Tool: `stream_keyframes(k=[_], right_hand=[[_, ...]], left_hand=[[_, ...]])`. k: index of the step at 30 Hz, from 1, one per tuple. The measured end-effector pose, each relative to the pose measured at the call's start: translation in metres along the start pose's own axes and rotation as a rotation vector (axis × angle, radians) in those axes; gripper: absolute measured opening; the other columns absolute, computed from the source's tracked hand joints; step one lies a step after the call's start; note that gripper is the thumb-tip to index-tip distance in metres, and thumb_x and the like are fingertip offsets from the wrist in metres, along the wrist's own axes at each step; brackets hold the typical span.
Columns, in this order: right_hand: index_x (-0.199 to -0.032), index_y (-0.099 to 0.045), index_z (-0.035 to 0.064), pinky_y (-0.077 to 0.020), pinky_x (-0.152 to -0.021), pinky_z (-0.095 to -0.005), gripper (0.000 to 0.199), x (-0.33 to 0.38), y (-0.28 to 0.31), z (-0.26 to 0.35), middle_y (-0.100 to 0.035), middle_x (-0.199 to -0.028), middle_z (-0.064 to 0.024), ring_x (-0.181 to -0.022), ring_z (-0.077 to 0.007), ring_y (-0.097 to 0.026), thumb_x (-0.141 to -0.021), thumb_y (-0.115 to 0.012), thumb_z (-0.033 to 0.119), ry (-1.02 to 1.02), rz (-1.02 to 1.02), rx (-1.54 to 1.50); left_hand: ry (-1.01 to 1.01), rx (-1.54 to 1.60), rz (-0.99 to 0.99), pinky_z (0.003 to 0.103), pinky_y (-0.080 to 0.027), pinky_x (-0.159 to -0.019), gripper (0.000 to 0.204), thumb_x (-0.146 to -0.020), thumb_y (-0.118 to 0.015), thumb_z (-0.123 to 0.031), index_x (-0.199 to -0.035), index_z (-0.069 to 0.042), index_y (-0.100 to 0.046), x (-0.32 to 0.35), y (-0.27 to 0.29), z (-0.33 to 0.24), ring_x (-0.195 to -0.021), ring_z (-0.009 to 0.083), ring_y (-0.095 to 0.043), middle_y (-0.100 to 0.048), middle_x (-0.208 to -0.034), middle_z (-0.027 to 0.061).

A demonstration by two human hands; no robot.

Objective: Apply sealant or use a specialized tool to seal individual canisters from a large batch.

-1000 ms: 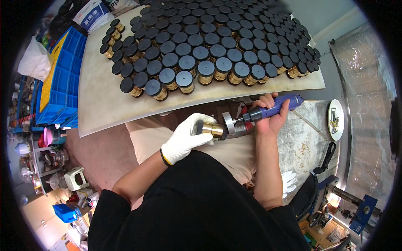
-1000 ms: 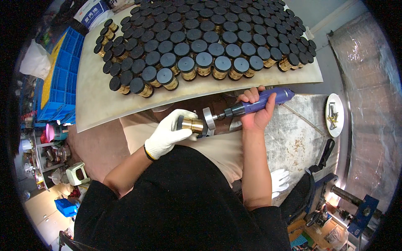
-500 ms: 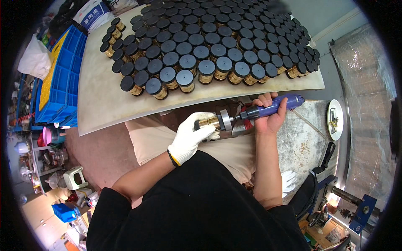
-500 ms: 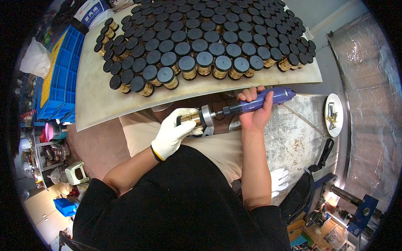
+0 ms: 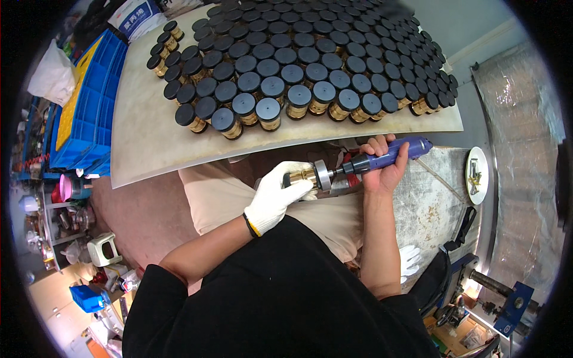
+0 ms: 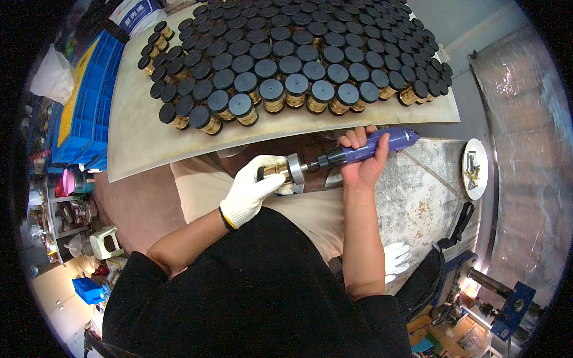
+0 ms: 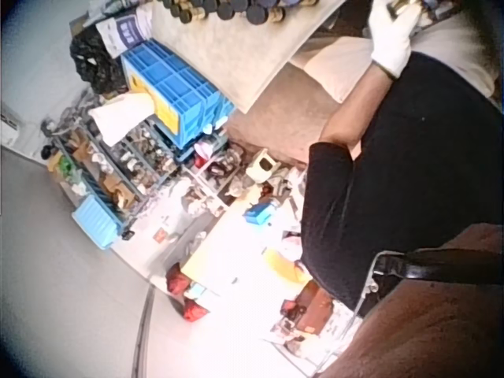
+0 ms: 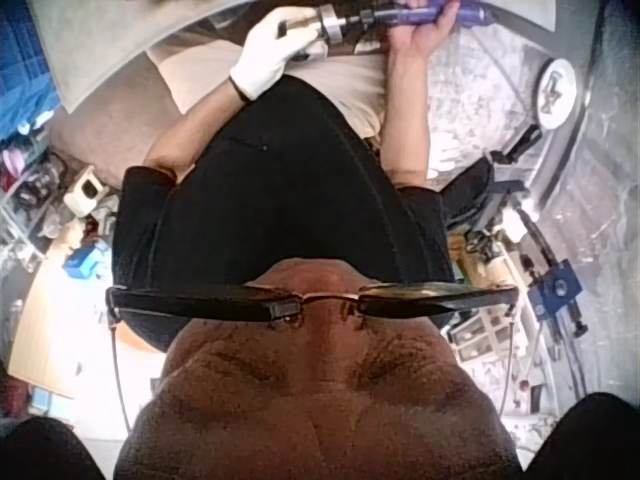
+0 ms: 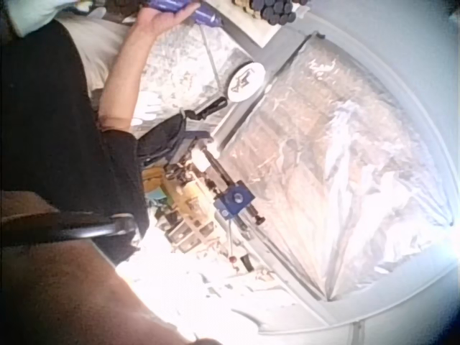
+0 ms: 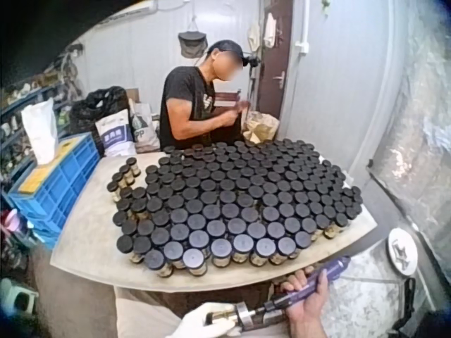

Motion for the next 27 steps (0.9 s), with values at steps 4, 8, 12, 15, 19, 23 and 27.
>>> stream_keyframes(k=[4,8,12,15,19,23,27], right_hand=[[-0.108,-0.053,0.0078,-0.0385,-0.073,-0.0323,0.034,0.0,0.002,0.001,-0.039,-0.078,-0.002,-0.073,-0.0156,-0.04,-0.1,-0.06,0.04,-0.024,0.022,0.003],[-0.11,-0.05,0.006,-0.037,-0.071,-0.0315,0.035,0.005,-0.001,0.013,-0.037,-0.079,-0.0019,-0.073,-0.0158,-0.038,-0.1,-0.06,0.039,-0.022,0.072,0.005],[-0.109,-0.05,0.0057,-0.0375,-0.072,-0.0318,0.034,0.006,0.0,0.015,-0.035,-0.079,-0.0015,-0.072,-0.0152,-0.037,-0.102,-0.059,0.037,-0.003,0.046,0.001],[-0.109,-0.049,0.0048,-0.0384,-0.073,-0.0319,0.033,0.005,-0.005,0.01,-0.035,-0.078,-0.0018,-0.073,-0.0154,-0.037,-0.102,-0.059,0.036,-0.002,0.069,0.02],[-0.109,-0.05,0.0036,-0.0401,-0.074,-0.032,0.032,0.002,-0.009,0.004,-0.036,-0.079,-0.0021,-0.073,-0.0156,-0.038,-0.103,-0.057,0.035,-0.003,0.099,0.061],[-0.109,-0.05,0.004,-0.0406,-0.074,-0.0317,0.033,0.003,-0.009,0.003,-0.037,-0.079,-0.0022,-0.073,-0.0155,-0.039,-0.103,-0.057,0.036,0.01,0.08,0.095],[-0.109,-0.05,0.0046,-0.0402,-0.073,-0.0321,0.033,0.005,-0.008,0.003,-0.038,-0.079,-0.0024,-0.073,-0.0157,-0.039,-0.105,-0.054,0.037,0.018,0.069,0.124]], left_hand=[[0.013,-0.115,0.004,0.035,-0.059,-0.08,0.04,-0.096,-0.068,-0.01,-0.131,0.003,-0.053,0.008,0.004,-0.007,-0.092,0.02,-0.068,-0.065,-0.112,0.0139],[0.077,-0.2,0.057,0.034,-0.058,-0.085,0.042,-0.094,-0.073,-0.017,-0.13,-0.002,-0.056,0.027,0.028,-0.018,-0.097,0.0193,-0.068,-0.068,-0.113,0.0115],[-0.162,-1.139,-0.192,0.033,-0.053,-0.094,0.041,-0.089,-0.072,-0.028,-0.121,-0.005,-0.062,0.069,0.064,-0.114,-0.103,0.0216,-0.067,-0.069,-0.109,0.0109],[-0.241,-1.31,-0.518,0.04,-0.054,-0.083,0.036,-0.082,-0.072,-0.025,-0.109,-0.005,-0.062,0.078,0.126,-0.17,-0.092,0.0332,-0.067,-0.067,-0.099,0.0181],[-0.347,-1.521,-0.859,0.041,-0.053,-0.089,0.049,-0.08,-0.074,-0.031,-0.12,-0.005,-0.063,0.05,0.208,-0.231,-0.098,0.0346,-0.068,-0.07,-0.105,0.0199],[-0.429,-1.441,-0.994,0.041,-0.045,-0.107,0.082,-0.077,-0.075,-0.038,-0.144,0.0,-0.047,-0.005,0.273,-0.271,-0.125,0.039,-0.058,-0.06,-0.135,0.0263],[-0.384,-1.276,-1.101,0.041,-0.046,-0.106,0.085,-0.075,-0.076,-0.043,-0.143,-0.001,-0.048,-0.056,0.301,-0.289,-0.125,0.0387,-0.059,-0.06,-0.134,0.0268]])
Point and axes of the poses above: each hand's wrist, its own x-axis away from the middle knuckle, its own y-axis out of the back of the hand, z = x × y, the point moved 7 cm from there along -x, towards the middle knuckle
